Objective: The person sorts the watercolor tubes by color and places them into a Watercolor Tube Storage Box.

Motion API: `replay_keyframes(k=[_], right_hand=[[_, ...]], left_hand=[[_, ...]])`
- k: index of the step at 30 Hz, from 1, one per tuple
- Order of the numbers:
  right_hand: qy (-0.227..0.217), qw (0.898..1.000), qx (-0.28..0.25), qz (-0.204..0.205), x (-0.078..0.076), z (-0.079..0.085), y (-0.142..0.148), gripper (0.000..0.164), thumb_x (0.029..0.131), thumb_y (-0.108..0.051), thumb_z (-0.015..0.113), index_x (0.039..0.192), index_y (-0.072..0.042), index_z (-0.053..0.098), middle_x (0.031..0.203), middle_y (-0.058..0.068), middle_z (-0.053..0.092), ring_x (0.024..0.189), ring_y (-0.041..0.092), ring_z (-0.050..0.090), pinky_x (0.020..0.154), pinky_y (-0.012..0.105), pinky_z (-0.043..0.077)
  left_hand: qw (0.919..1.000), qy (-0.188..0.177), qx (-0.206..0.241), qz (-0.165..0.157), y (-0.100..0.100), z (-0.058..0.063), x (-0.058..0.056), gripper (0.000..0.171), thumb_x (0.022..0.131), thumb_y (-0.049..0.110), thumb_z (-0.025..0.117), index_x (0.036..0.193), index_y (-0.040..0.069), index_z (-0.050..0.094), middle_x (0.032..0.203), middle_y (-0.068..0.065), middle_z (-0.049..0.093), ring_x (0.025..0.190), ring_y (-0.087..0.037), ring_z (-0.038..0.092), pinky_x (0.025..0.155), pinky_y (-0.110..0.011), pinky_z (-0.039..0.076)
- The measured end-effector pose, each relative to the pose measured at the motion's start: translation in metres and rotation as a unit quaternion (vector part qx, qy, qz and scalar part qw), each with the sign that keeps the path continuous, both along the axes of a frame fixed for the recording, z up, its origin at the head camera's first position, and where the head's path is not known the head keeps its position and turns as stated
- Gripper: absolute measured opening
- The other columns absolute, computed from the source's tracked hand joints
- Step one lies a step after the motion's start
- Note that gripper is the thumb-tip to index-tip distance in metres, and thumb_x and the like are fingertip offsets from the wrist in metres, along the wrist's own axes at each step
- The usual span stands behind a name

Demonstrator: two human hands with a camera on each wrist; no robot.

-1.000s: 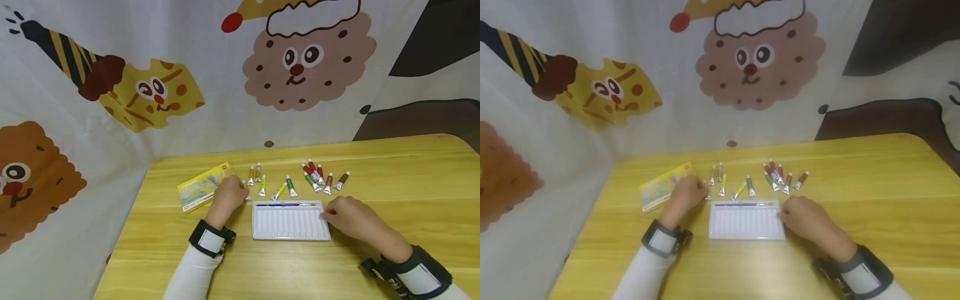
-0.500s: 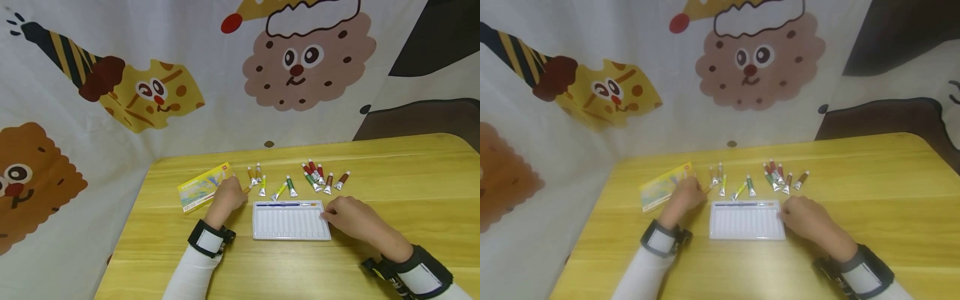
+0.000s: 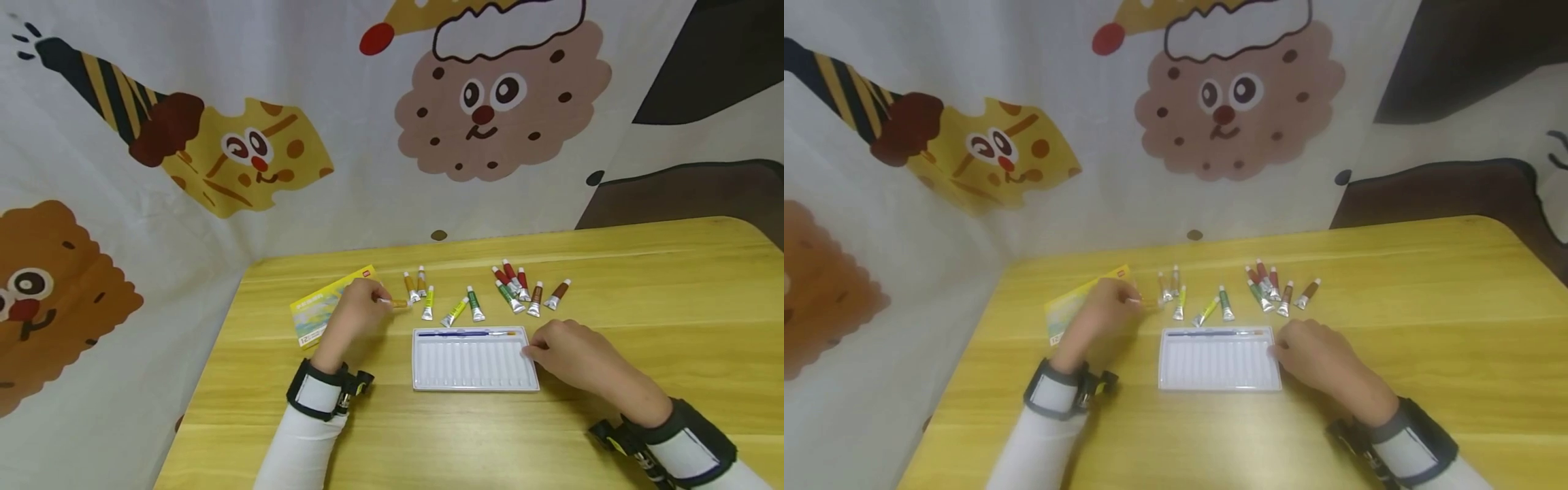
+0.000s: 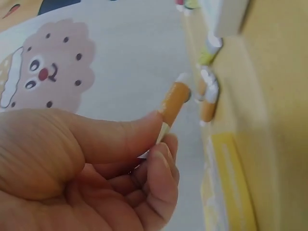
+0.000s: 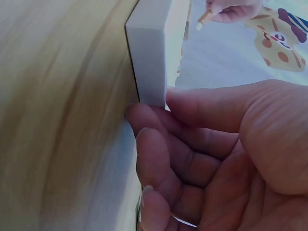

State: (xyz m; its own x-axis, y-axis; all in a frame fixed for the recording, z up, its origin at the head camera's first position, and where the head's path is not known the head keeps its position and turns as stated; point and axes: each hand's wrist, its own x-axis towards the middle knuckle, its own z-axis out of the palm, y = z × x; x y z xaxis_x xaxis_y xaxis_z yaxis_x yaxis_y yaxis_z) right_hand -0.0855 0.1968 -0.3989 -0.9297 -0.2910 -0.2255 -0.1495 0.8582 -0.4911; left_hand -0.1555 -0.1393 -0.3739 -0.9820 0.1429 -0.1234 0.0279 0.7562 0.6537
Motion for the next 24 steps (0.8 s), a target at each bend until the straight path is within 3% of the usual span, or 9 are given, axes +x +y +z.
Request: replay_keyframes(k=[8, 13, 19, 24], right_hand=[[-0.006, 1.0, 0.002, -0.006, 0.001, 0.0, -0.001, 0.016, 0.098, -0.016, 0.073, 0.083, -0.012, 0.076, 0.062, -0.004, 0.049, 0.056, 0.014, 0.045, 0.054, 0.028, 0.033], [-0.009, 1.0, 0.004, -0.01, 0.001, 0.001, -0.001, 0.013, 0.098, -0.016, 0.073, 0.087, -0.01, 0.077, 0.063, -0.003, 0.05, 0.057, 0.015, 0.046, 0.055, 0.029, 0.033], [-0.014, 1.0, 0.004, -0.011, 0.001, 0.001, -0.002, 0.011, 0.098, -0.015, 0.073, 0.091, -0.008, 0.078, 0.064, -0.003, 0.052, 0.058, 0.015, 0.047, 0.055, 0.029, 0.034], [-0.015, 1.0, 0.006, -0.011, 0.0, 0.0, -0.002, 0.011, 0.098, -0.015, 0.073, 0.092, -0.008, 0.078, 0.065, -0.002, 0.053, 0.059, 0.015, 0.048, 0.056, 0.03, 0.035]], left_hand=[[0.9985, -0.017, 0.046, -0.023, -0.003, 0.017, 0.005, 0.005, 0.089, 0.008, 0.082, 0.092, 0.004, 0.079, 0.086, -0.004, 0.07, 0.079, -0.02, 0.061, 0.071, -0.033, 0.05], [0.996, -0.042, 0.05, -0.061, -0.001, 0.022, 0.008, 0.005, 0.088, 0.006, 0.083, 0.091, 0.004, 0.08, 0.083, -0.003, 0.069, 0.075, -0.017, 0.059, 0.066, -0.029, 0.048], [0.9887, -0.068, 0.046, -0.126, 0.0, 0.026, 0.015, 0.008, 0.095, 0.0, 0.072, 0.096, -0.002, 0.08, 0.087, -0.003, 0.072, 0.074, -0.013, 0.056, 0.066, -0.025, 0.047], [0.9847, -0.076, 0.026, -0.154, 0.006, 0.026, 0.02, 0.011, 0.096, 0.0, 0.07, 0.098, -0.003, 0.08, 0.088, -0.003, 0.073, 0.07, -0.011, 0.052, 0.063, -0.023, 0.042]])
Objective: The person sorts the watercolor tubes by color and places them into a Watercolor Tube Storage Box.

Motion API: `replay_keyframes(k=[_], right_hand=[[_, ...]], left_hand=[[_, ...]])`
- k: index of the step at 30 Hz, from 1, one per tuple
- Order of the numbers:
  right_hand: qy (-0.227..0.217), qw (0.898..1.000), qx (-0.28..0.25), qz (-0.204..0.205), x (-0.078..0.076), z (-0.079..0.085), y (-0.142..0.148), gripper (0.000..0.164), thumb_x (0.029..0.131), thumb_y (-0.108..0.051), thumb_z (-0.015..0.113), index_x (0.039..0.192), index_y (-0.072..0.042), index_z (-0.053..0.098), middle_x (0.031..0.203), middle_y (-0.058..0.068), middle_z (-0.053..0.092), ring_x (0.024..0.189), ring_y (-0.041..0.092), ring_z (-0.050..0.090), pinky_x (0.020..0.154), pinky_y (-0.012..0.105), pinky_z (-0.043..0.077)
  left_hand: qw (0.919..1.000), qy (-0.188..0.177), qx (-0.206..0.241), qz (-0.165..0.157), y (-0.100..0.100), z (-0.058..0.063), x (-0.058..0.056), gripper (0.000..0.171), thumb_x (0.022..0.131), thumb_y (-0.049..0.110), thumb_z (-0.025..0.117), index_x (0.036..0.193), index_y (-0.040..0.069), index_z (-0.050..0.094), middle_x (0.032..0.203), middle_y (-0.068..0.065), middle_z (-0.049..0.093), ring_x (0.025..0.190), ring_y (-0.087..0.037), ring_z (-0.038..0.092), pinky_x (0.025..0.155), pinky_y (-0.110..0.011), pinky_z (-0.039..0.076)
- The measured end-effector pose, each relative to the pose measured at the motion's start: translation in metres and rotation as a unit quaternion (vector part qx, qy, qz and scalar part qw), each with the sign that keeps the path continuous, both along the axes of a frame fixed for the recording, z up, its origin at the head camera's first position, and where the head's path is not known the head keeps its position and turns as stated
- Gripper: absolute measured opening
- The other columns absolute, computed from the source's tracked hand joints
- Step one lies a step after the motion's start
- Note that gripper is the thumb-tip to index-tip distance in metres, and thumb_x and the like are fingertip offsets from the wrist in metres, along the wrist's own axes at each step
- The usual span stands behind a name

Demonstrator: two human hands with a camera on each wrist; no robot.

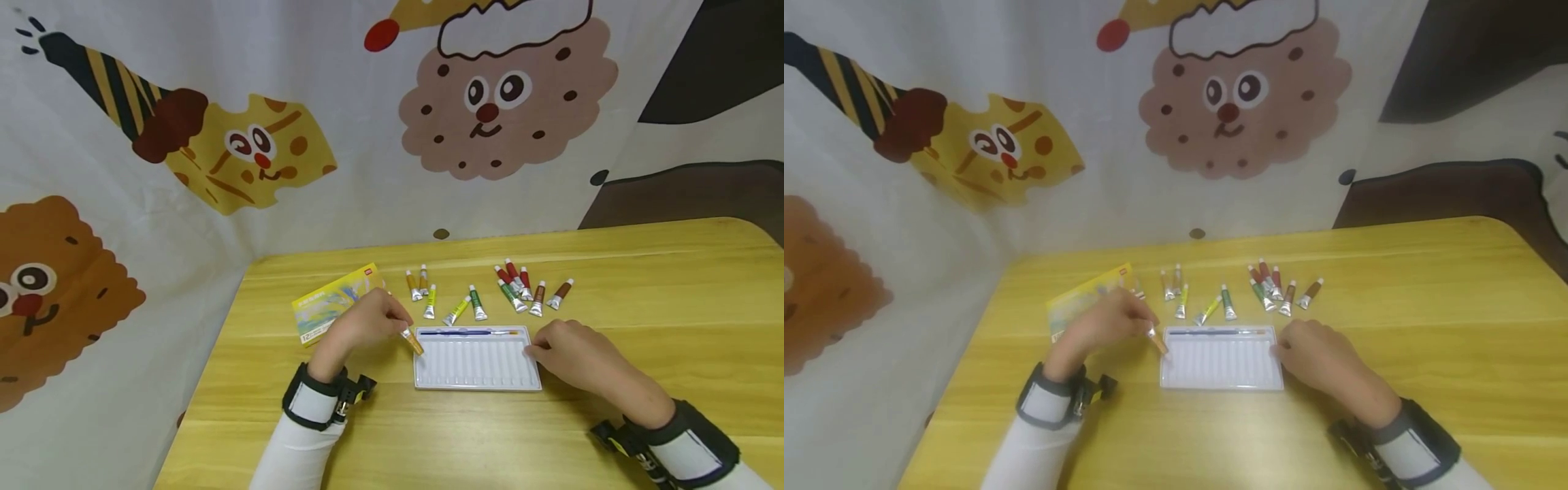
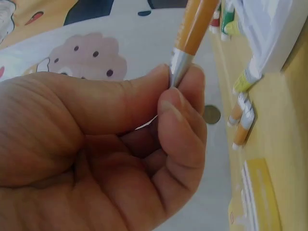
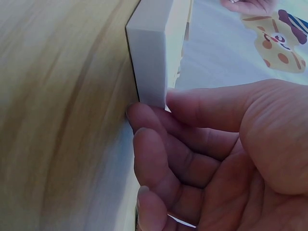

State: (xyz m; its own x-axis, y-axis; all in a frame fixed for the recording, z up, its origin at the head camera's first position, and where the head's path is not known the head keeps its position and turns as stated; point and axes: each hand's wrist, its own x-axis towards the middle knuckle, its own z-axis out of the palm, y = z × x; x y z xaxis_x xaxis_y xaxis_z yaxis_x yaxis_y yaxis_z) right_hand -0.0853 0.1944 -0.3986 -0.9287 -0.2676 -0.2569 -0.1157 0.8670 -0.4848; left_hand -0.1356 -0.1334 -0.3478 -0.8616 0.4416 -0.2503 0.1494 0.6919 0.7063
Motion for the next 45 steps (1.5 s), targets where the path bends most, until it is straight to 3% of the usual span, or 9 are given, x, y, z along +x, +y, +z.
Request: replay_keyframes(k=[7, 13, 26, 35, 41, 45], right_hand=[[0.003, 1.0, -0.001, 0.001, 0.0, 0.0, 0.001, 0.011, 0.098, -0.015, 0.073, 0.093, -0.007, 0.078, 0.066, -0.003, 0.054, 0.059, 0.015, 0.048, 0.056, 0.03, 0.035], [0.002, 1.0, -0.002, -0.001, 0.0, 0.0, 0.0, 0.011, 0.098, -0.015, 0.073, 0.093, -0.007, 0.078, 0.065, -0.002, 0.053, 0.059, 0.016, 0.048, 0.056, 0.03, 0.035], [0.003, 1.0, 0.0, 0.0, 0.0, -0.001, 0.0, 0.01, 0.098, -0.015, 0.073, 0.093, -0.007, 0.078, 0.065, -0.002, 0.053, 0.058, 0.015, 0.048, 0.055, 0.03, 0.035], [0.002, 1.0, 0.001, -0.001, 0.0, 0.0, 0.0, 0.01, 0.098, -0.015, 0.074, 0.095, -0.006, 0.079, 0.067, -0.002, 0.055, 0.059, 0.016, 0.048, 0.056, 0.031, 0.035], [0.005, 1.0, 0.006, -0.001, 0.0, -0.001, 0.0, 0.011, 0.098, -0.015, 0.073, 0.095, -0.006, 0.079, 0.069, -0.002, 0.057, 0.06, 0.016, 0.049, 0.056, 0.031, 0.036], [0.008, 1.0, 0.004, 0.0, 0.0, -0.002, 0.001, 0.011, 0.098, -0.015, 0.073, 0.093, -0.008, 0.078, 0.067, -0.002, 0.055, 0.059, 0.015, 0.048, 0.056, 0.031, 0.036]], left_hand=[[0.9998, -0.014, -0.011, 0.007, 0.014, -0.007, 0.004, 0.004, 0.09, -0.002, 0.078, 0.088, 0.001, 0.08, 0.077, -0.001, 0.07, 0.063, -0.011, 0.053, 0.057, -0.023, 0.043], [0.9992, -0.022, -0.027, 0.019, 0.022, -0.015, 0.005, 0.011, 0.087, 0.003, 0.082, 0.078, 0.007, 0.078, 0.072, 0.002, 0.066, 0.063, -0.013, 0.053, 0.056, -0.025, 0.042], [0.9983, 0.008, -0.041, 0.04, 0.034, -0.023, 0.008, 0.013, 0.091, 0.001, 0.077, 0.078, 0.006, 0.078, 0.077, -0.001, 0.066, 0.067, -0.016, 0.056, 0.06, -0.028, 0.045], [0.9973, 0.019, -0.049, 0.052, 0.042, -0.032, 0.008, 0.024, 0.09, -0.003, 0.074, 0.07, 0.008, 0.068, 0.077, -0.004, 0.06, 0.068, -0.018, 0.055, 0.059, -0.029, 0.046], [0.9961, 0.019, -0.066, 0.056, 0.044, -0.033, 0.008, 0.023, 0.089, 0.001, 0.078, 0.072, 0.009, 0.065, 0.076, -0.003, 0.059, 0.068, -0.017, 0.055, 0.058, -0.028, 0.044], [0.9932, 0.004, -0.095, 0.067, 0.042, -0.028, 0.013, 0.032, 0.09, 0.009, 0.081, 0.065, 0.008, 0.061, 0.066, 0.0, 0.052, 0.059, -0.015, 0.049, 0.052, -0.027, 0.038]])
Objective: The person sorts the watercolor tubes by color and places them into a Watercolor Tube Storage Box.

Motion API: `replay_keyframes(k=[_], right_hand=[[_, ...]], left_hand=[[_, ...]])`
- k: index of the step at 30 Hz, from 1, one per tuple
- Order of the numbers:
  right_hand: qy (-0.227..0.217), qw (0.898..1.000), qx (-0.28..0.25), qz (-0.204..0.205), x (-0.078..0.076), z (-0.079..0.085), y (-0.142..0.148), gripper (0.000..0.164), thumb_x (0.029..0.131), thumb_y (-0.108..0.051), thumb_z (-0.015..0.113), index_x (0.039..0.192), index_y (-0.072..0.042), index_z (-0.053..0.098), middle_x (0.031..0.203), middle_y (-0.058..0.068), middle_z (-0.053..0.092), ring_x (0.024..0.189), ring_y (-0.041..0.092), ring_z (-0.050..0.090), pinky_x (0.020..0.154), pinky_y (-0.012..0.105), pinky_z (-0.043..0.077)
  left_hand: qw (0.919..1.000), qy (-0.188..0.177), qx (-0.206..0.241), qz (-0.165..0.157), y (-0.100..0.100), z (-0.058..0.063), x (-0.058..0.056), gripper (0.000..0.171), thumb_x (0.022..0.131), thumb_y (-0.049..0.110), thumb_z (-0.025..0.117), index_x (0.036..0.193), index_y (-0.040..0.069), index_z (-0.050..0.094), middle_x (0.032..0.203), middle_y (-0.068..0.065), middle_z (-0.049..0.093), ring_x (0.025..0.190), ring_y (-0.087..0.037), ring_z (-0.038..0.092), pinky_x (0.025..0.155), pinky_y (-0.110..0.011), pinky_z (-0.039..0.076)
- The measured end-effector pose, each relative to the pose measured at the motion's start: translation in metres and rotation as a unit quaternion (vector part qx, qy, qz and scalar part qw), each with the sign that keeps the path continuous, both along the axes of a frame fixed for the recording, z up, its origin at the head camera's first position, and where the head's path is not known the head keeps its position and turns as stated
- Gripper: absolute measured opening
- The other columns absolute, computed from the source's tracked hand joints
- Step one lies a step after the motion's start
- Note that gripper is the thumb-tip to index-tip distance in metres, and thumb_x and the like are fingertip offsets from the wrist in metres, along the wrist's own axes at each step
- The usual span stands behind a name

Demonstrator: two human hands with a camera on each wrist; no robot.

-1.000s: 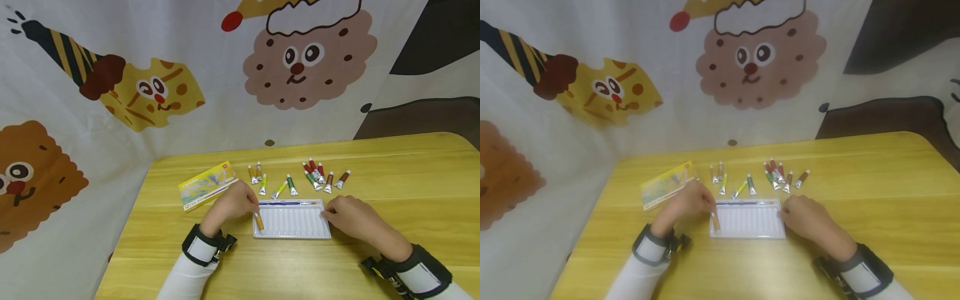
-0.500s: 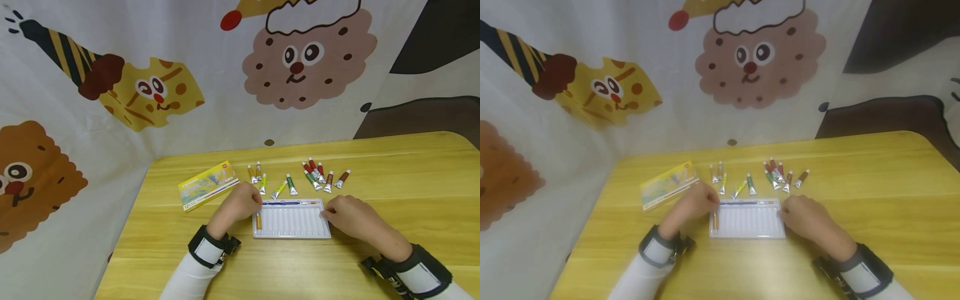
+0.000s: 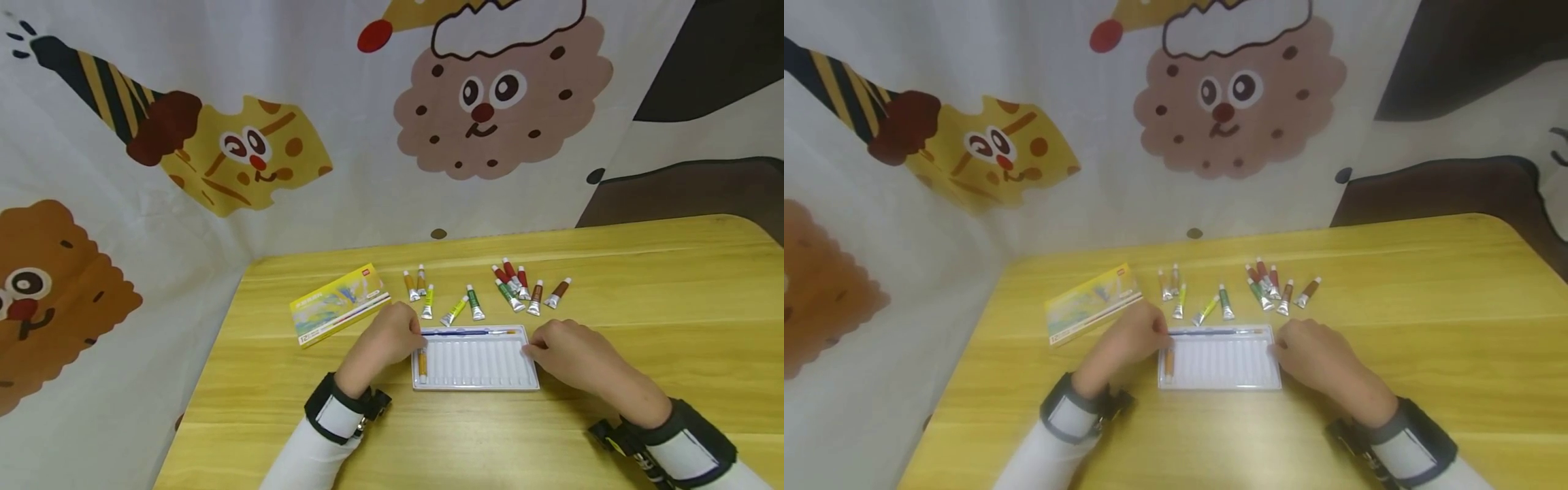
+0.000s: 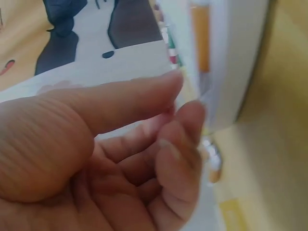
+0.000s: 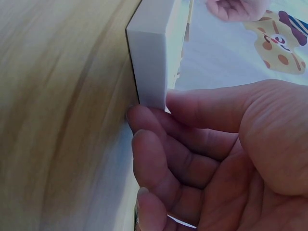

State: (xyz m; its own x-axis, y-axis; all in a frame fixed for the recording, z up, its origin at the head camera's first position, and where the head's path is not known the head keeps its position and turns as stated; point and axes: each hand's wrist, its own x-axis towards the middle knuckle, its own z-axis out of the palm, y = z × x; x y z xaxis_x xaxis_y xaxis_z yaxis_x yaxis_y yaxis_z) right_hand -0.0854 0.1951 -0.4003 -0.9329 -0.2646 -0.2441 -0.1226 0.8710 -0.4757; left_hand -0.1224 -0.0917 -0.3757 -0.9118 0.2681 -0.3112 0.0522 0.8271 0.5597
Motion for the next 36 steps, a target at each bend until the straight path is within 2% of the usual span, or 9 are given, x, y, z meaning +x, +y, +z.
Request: replay_keyframes(k=[2, 6, 10, 15, 20, 36], right_hand=[[0.001, 1.0, -0.001, 0.001, 0.0, 0.0, 0.0, 0.011, 0.098, -0.015, 0.073, 0.092, -0.008, 0.078, 0.066, -0.002, 0.054, 0.058, 0.015, 0.048, 0.055, 0.031, 0.035], [0.001, 1.0, -0.002, 0.001, 0.0, -0.001, -0.001, 0.01, 0.098, -0.015, 0.073, 0.093, -0.008, 0.078, 0.066, -0.002, 0.054, 0.058, 0.015, 0.048, 0.055, 0.031, 0.035], [0.001, 1.0, -0.001, 0.0, 0.001, -0.001, -0.001, 0.011, 0.098, -0.016, 0.073, 0.093, -0.007, 0.078, 0.066, -0.002, 0.054, 0.058, 0.016, 0.048, 0.056, 0.031, 0.035], [0.003, 1.0, -0.004, 0.002, 0.001, -0.001, -0.001, 0.01, 0.098, -0.015, 0.074, 0.093, -0.007, 0.078, 0.066, -0.002, 0.054, 0.058, 0.015, 0.048, 0.055, 0.03, 0.035], [0.006, 1.0, -0.006, 0.001, 0.001, 0.0, -0.001, 0.01, 0.097, -0.015, 0.074, 0.091, -0.009, 0.078, 0.065, -0.003, 0.054, 0.057, 0.015, 0.048, 0.055, 0.03, 0.035], [0.013, 1.0, -0.006, 0.004, 0.001, 0.001, 0.0, 0.01, 0.097, -0.015, 0.074, 0.089, -0.009, 0.078, 0.066, -0.003, 0.054, 0.057, 0.015, 0.047, 0.055, 0.03, 0.034]], left_hand=[[0.9997, -0.019, -0.013, 0.005, -0.001, 0.004, 0.005, 0.035, 0.09, 0.012, 0.082, 0.063, 0.008, 0.06, 0.061, 0.001, 0.048, 0.055, -0.014, 0.046, 0.049, -0.026, 0.034], [0.9984, -0.05, -0.025, -0.006, 0.0, 0.012, 0.012, 0.034, 0.088, 0.015, 0.084, 0.064, 0.008, 0.062, 0.061, 0.0, 0.047, 0.053, -0.014, 0.044, 0.048, -0.027, 0.032], [0.9979, -0.044, -0.038, -0.03, 0.0, 0.013, 0.015, 0.034, 0.083, 0.013, 0.089, 0.062, 0.008, 0.062, 0.061, 0.001, 0.049, 0.054, -0.014, 0.043, 0.049, -0.027, 0.032], [0.9972, -0.034, -0.043, -0.051, -0.003, 0.01, 0.014, 0.035, 0.079, 0.012, 0.092, 0.06, 0.009, 0.063, 0.059, 0.002, 0.049, 0.054, -0.013, 0.043, 0.05, -0.026, 0.033], [0.9967, -0.045, -0.044, -0.052, -0.003, 0.008, 0.011, 0.033, 0.08, 0.014, 0.092, 0.063, 0.009, 0.064, 0.063, 0.0, 0.052, 0.057, -0.015, 0.046, 0.051, -0.027, 0.035], [0.9966, -0.047, -0.031, -0.061, -0.006, 0.0, 0.003, 0.033, 0.078, 0.012, 0.093, 0.063, 0.008, 0.064, 0.066, -0.001, 0.057, 0.059, -0.015, 0.052, 0.053, -0.027, 0.041]])
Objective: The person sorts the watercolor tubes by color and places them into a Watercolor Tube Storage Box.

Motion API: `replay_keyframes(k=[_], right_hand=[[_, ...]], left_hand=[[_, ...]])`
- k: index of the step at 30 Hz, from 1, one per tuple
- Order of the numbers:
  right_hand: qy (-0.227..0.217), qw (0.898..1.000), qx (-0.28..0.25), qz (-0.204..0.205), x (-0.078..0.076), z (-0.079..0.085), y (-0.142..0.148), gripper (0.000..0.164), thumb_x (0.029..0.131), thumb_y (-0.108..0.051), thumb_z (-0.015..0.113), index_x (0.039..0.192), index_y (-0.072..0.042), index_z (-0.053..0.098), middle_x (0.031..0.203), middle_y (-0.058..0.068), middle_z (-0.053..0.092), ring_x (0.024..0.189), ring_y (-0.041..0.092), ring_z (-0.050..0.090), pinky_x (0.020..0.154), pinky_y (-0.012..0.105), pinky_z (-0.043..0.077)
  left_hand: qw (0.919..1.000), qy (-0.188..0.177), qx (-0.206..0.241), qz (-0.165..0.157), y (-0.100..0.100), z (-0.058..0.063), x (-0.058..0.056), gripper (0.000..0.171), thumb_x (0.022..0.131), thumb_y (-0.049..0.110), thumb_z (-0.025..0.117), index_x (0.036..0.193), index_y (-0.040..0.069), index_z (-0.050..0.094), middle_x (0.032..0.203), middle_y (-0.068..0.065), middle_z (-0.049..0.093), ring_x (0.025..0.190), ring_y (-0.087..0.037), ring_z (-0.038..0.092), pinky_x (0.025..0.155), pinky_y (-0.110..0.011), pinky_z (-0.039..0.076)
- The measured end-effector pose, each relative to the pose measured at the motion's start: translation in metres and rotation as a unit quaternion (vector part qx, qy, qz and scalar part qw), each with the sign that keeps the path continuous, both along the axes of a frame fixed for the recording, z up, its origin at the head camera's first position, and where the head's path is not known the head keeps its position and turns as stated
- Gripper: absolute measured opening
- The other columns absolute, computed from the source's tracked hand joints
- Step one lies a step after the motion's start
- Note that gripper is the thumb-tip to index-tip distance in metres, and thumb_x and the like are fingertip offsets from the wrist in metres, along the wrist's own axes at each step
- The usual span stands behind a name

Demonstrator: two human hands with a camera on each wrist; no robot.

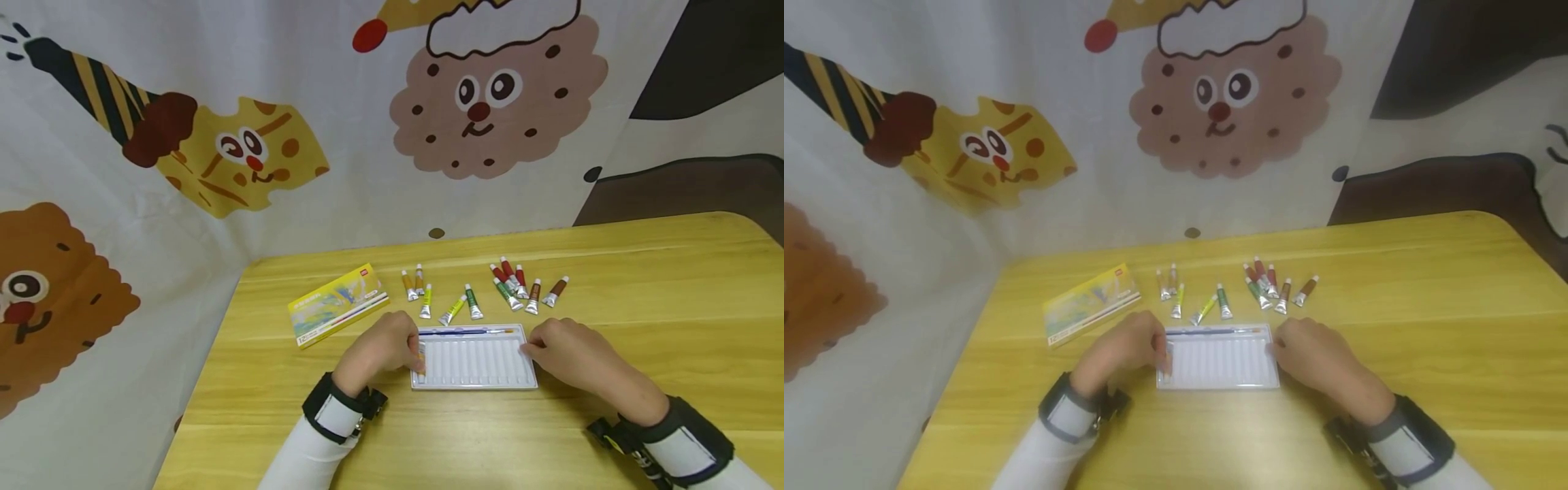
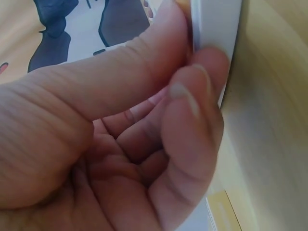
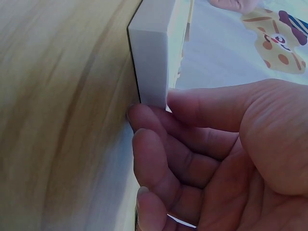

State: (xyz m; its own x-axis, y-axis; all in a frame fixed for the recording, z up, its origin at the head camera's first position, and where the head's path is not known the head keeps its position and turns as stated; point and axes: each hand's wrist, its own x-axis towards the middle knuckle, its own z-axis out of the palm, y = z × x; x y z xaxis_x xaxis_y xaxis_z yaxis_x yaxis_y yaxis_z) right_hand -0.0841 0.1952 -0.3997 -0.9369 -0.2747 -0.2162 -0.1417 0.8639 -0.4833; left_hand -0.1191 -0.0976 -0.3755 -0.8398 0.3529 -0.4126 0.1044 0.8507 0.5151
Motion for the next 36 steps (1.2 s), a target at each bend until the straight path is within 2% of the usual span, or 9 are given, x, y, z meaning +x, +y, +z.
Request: replay_keyframes(k=[8, 19, 24, 31, 36], right_hand=[[-0.005, 1.0, -0.001, -0.001, 0.0001, 0.0007, -0.0007, 0.01, 0.097, -0.015, 0.074, 0.09, -0.009, 0.078, 0.066, -0.003, 0.054, 0.058, 0.015, 0.047, 0.055, 0.03, 0.034], [-0.012, 1.0, 0.0, -0.004, -0.0009, -0.0006, -0.0003, 0.011, 0.098, -0.015, 0.073, 0.092, -0.008, 0.078, 0.067, -0.002, 0.055, 0.059, 0.016, 0.048, 0.056, 0.031, 0.035], [-0.012, 1.0, -0.004, -0.003, -0.0006, -0.0006, -0.0002, 0.01, 0.097, -0.015, 0.074, 0.092, -0.007, 0.078, 0.066, -0.002, 0.055, 0.058, 0.015, 0.048, 0.055, 0.031, 0.035], [-0.012, 1.0, -0.003, -0.002, -0.0011, -0.0002, -0.0012, 0.01, 0.097, -0.015, 0.074, 0.092, -0.008, 0.078, 0.066, -0.002, 0.054, 0.058, 0.015, 0.048, 0.054, 0.03, 0.035], [-0.011, 1.0, -0.002, -0.001, -0.0007, 0.0003, -0.0007, 0.01, 0.097, -0.015, 0.074, 0.091, -0.007, 0.078, 0.066, -0.003, 0.054, 0.058, 0.015, 0.048, 0.055, 0.03, 0.035]], left_hand=[[1.0, 0.003, 0.0, -0.009, -0.0001, 0.0008, 0.0001, 0.032, 0.078, 0.011, 0.093, 0.062, 0.01, 0.065, 0.063, 0.001, 0.056, 0.057, -0.014, 0.05, 0.051, -0.026, 0.04], [0.9982, 0.021, -0.009, -0.055, -0.0044, -0.002, -0.002, 0.034, 0.08, 0.015, 0.092, 0.061, 0.013, 0.064, 0.063, 0.005, 0.054, 0.059, -0.011, 0.048, 0.052, -0.024, 0.037], [0.9984, 0.012, -0.015, -0.054, -0.0043, -0.0014, -0.0025, 0.033, 0.079, 0.017, 0.094, 0.062, 0.013, 0.065, 0.063, 0.005, 0.053, 0.058, -0.011, 0.047, 0.053, -0.024, 0.036], [0.9982, 0.033, -0.002, -0.05, -0.0023, -0.0013, 0.0022, 0.035, 0.075, 0.01, 0.095, 0.061, 0.012, 0.063, 0.061, 0.004, 0.054, 0.057, -0.012, 0.047, 0.051, -0.024, 0.037], [0.998, 0.037, -0.003, -0.052, -0.0015, -0.0041, 0.0011, 0.035, 0.074, 0.01, 0.095, 0.06, 0.013, 0.064, 0.06, 0.005, 0.055, 0.056, -0.011, 0.047, 0.051, -0.024, 0.037]])
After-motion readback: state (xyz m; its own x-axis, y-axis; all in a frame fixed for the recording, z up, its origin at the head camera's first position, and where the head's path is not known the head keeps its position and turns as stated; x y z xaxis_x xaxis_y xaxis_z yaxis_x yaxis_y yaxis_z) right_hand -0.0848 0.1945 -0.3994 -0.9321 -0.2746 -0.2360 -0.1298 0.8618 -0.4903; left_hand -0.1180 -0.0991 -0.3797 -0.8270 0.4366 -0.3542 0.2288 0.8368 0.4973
